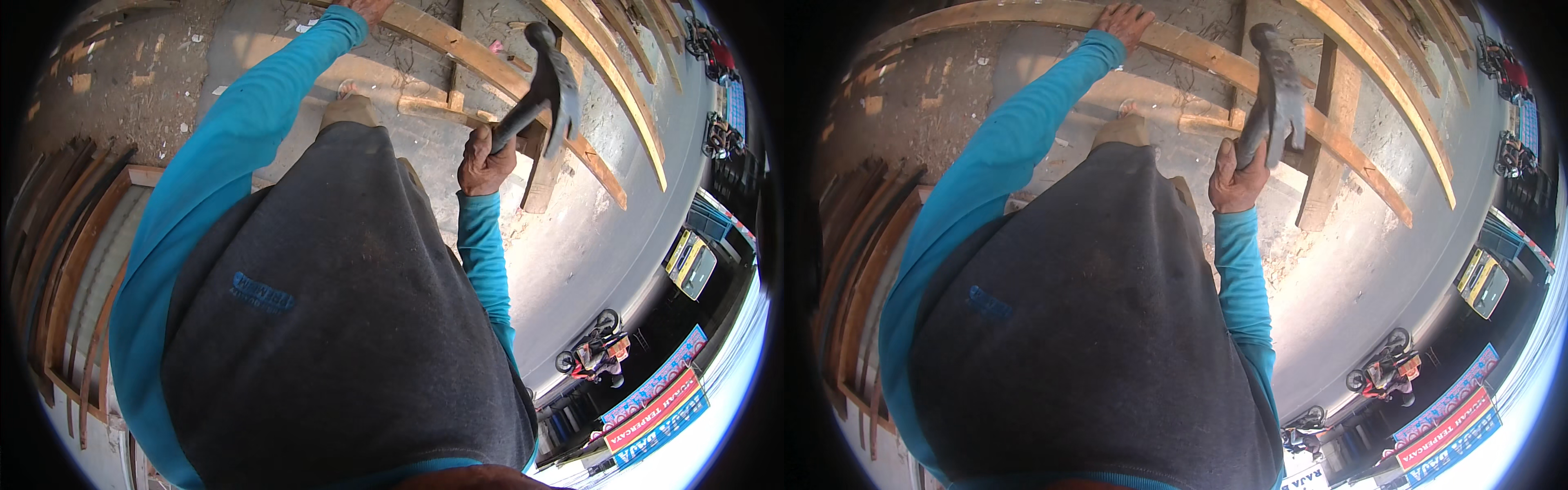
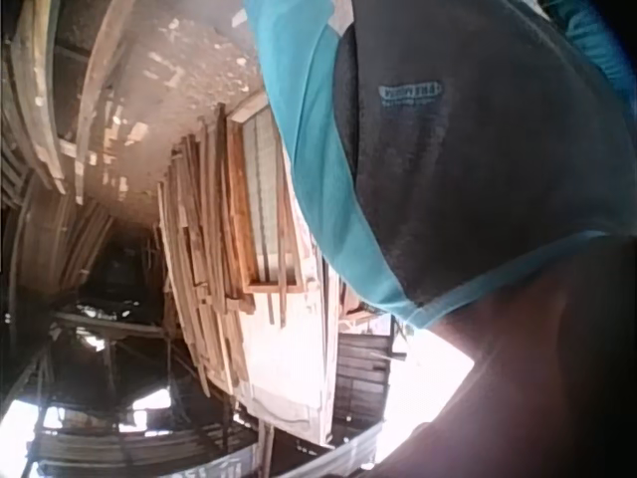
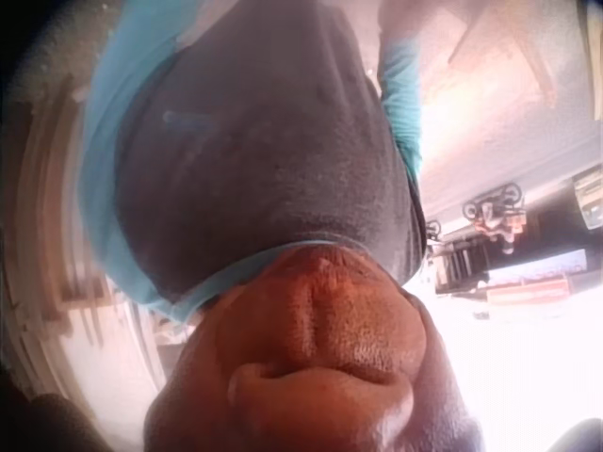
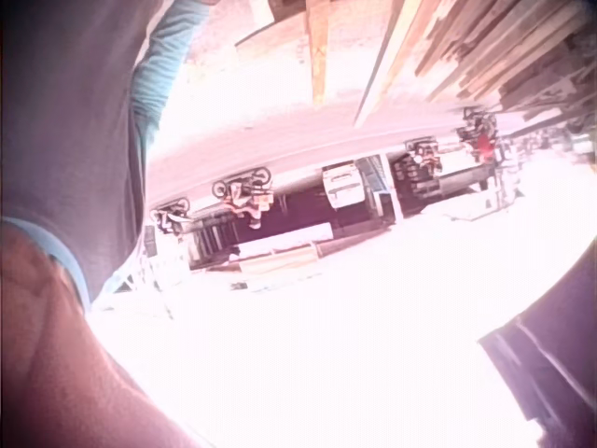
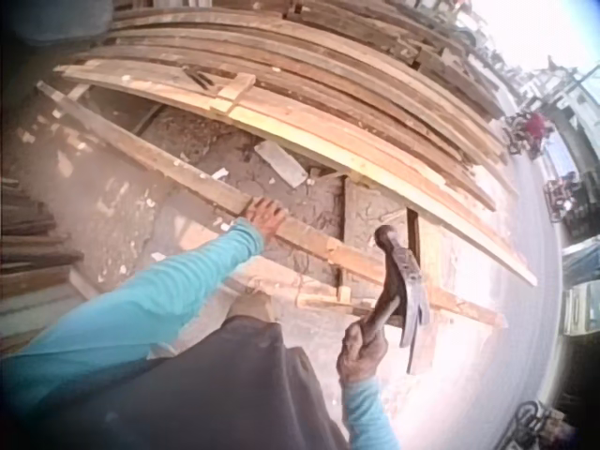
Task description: The person hammers nails into several long wooden planks laid across a workbench.
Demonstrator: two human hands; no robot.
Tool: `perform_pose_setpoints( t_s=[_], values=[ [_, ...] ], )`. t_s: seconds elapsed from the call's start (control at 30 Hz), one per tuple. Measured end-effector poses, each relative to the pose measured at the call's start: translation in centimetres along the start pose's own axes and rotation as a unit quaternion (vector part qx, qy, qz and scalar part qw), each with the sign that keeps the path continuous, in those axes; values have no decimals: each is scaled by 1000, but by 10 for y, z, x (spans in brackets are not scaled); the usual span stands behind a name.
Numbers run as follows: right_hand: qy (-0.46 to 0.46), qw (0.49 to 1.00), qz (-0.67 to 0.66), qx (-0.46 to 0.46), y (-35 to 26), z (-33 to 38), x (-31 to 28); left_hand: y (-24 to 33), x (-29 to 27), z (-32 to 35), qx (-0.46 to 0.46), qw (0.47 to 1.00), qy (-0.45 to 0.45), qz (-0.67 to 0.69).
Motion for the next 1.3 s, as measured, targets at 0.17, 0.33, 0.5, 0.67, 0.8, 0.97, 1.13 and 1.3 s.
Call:
perform_pose_setpoints(
  t_s=[0.17, 0.33, 0.5, 0.67, 0.8, 0.97, 1.13, 1.3],
  values=[
    [-111, 961, 43, 250, 29, 6, 4, -31, 11, -20, -31, 993, 55, -95],
    [39, 984, -147, 87, -83, -41, -14, 0, 35, -11, 15, 995, 83, -60],
    [-27, 997, 41, -64, -32, -30, 6, -25, 96, -8, 0, 966, 225, -128],
    [-179, 960, 154, 150, 17, -14, 11, -26, 51, -12, -14, 994, 95, -53],
    [-42, 983, -121, 131, -88, -45, 6, -13, 40, -2, 0, 994, 64, -92],
    [18, 960, -237, -147, -78, -51, 6, -28, 86, 4, -16, 1000, 11, 9],
    [-159, 924, 127, 323, 46, 8, 11, 12, 19, 7, -8, 996, 27, -81],
    [-10, 983, -109, 150, -71, -35, -1, -4, 13, 6, -6, 998, 12, -55]
  ],
)
Point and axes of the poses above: each hand's wrist, its own z-axis away from the middle knuckle, its own x-axis out of the palm, y = z × x, the point moved 2 cm from there along -z, towards the middle knuckle, and after that the axes turned 2 degrees about -x, right-handed, at the moved point
